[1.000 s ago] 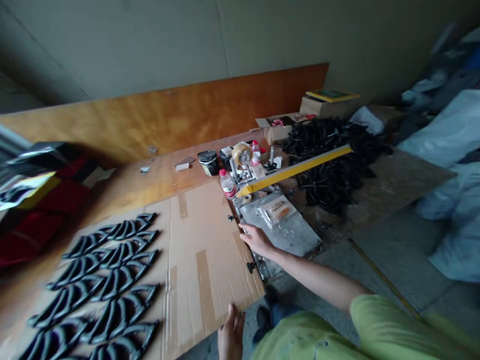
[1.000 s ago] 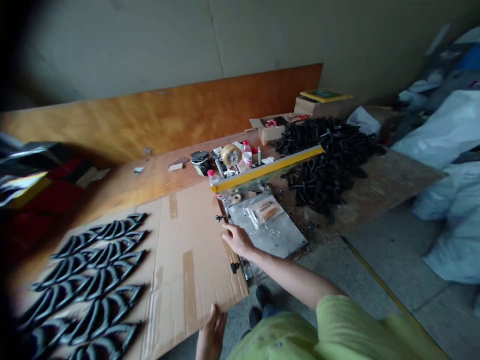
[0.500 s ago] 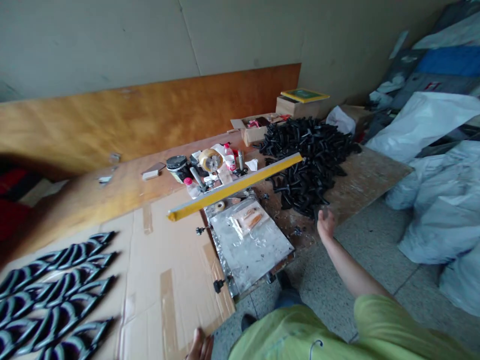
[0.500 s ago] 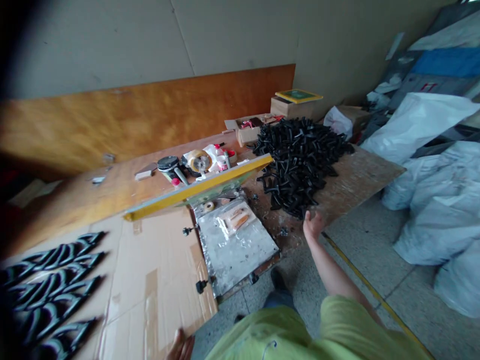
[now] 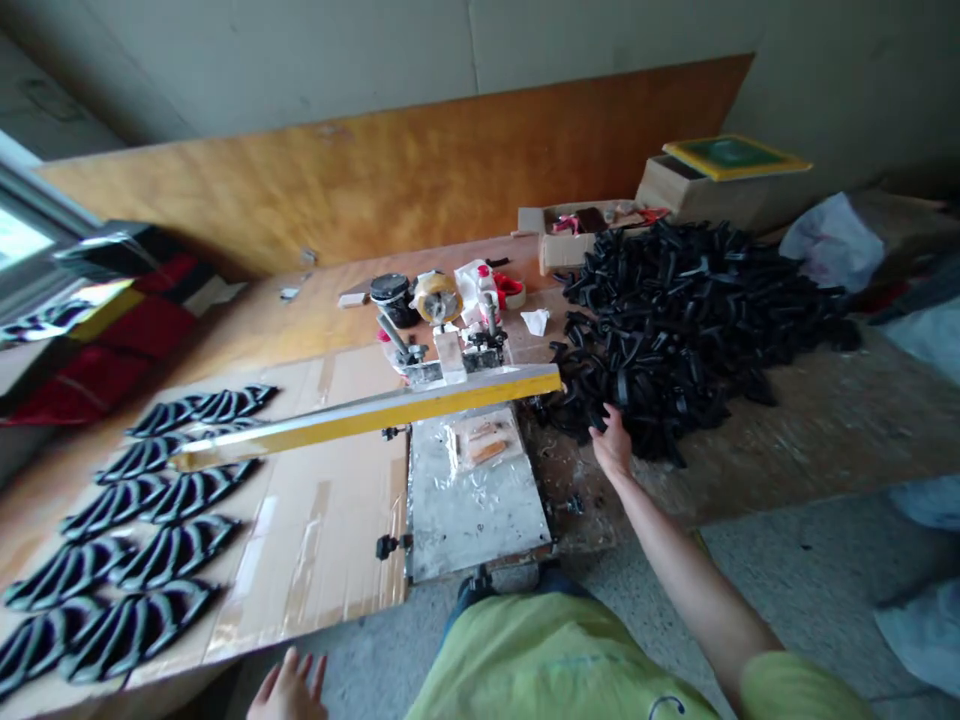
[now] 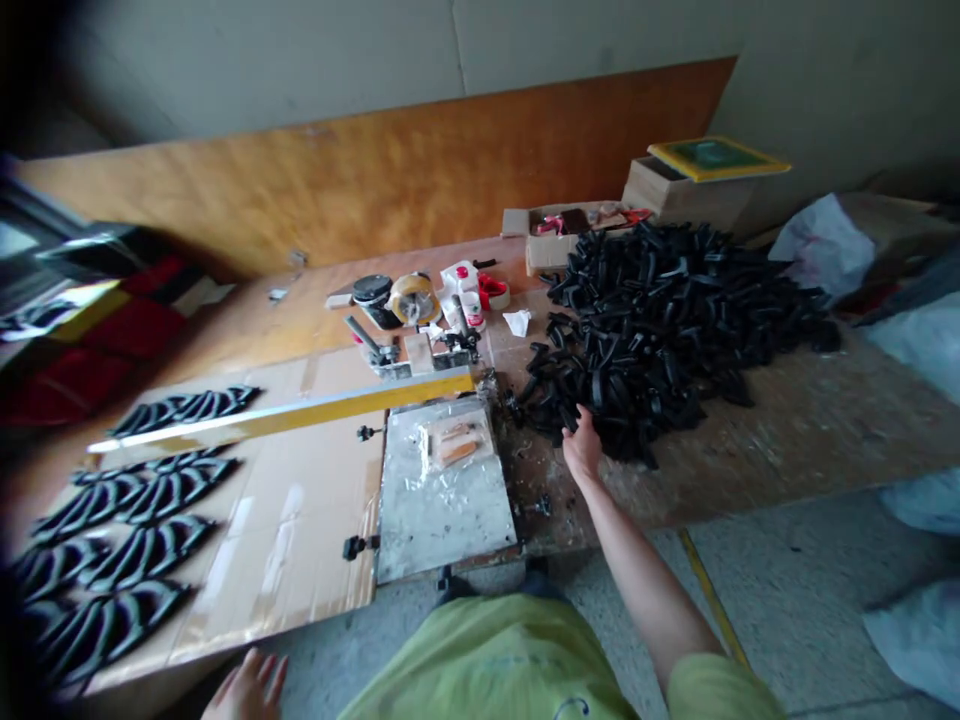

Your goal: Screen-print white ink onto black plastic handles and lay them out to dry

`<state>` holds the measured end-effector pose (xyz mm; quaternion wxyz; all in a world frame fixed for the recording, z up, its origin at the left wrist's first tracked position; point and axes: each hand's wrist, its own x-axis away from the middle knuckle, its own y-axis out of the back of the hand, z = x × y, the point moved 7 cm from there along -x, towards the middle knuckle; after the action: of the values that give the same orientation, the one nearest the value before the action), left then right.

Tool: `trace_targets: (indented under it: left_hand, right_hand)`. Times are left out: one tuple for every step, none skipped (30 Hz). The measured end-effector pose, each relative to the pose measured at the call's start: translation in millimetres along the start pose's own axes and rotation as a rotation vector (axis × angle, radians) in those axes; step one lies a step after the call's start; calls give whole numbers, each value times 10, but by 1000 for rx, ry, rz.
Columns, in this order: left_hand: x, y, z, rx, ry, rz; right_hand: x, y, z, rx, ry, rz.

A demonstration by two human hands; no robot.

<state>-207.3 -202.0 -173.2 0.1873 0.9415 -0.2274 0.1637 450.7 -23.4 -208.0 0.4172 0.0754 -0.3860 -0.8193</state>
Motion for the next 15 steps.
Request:
trace_targets:
  left_hand:
    - [5, 19, -24, 56, 19, -57]
    - [20, 0, -72, 103, 26, -101]
    - [46, -62, -152, 129, 7, -122]
    - [81, -173, -256, 133, -27, -115]
    - [128, -326, -379, 141, -76, -86]
    - [187, -512, -510, 148, -128, -42]
    - [257, -725, -640, 153, -174, 17]
    - [338, -965, -770, 145, -222, 99]
    - [428, -1204, -890, 141, -259, 178]
    - [525, -1437, -1012, 138, -301, 261]
    - [623, -1649, -1129, 148, -338, 337]
    - [713, -1830, -1238, 171, -363, 396]
    - [795, -1985, -1348, 194, -389, 450]
    - [861, -2106, -1455, 216, -412, 485]
    - [914, -2203, -1561, 235, -435, 513]
  right_hand:
    - [0, 101, 20, -3, 48, -22]
    - [17, 181, 60, -10, 100, -49]
    - [56, 229, 132, -22, 161, -74]
    - [117, 234, 241, -40, 236, -88]
    - [204, 190, 392, -60, 327, -79]
    - [318, 96, 580, -83, 434, -43]
    - [459, -41, 795, -103, 551, 20]
    - [619, -206, 1020, -113, 669, 98]
    - [787, -385, 1239, -112, 780, 181]
    - [949, -561, 1438, -98, 879, 258]
    - [1093, -725, 1608, -71, 963, 320]
    - [1207, -867, 1746, -35, 1028, 363]
    - [1286, -985, 1850, 6, 1073, 387]
    - [1335, -1079, 1922, 47, 1098, 397]
    - [1358, -1151, 1966, 88, 1107, 398]
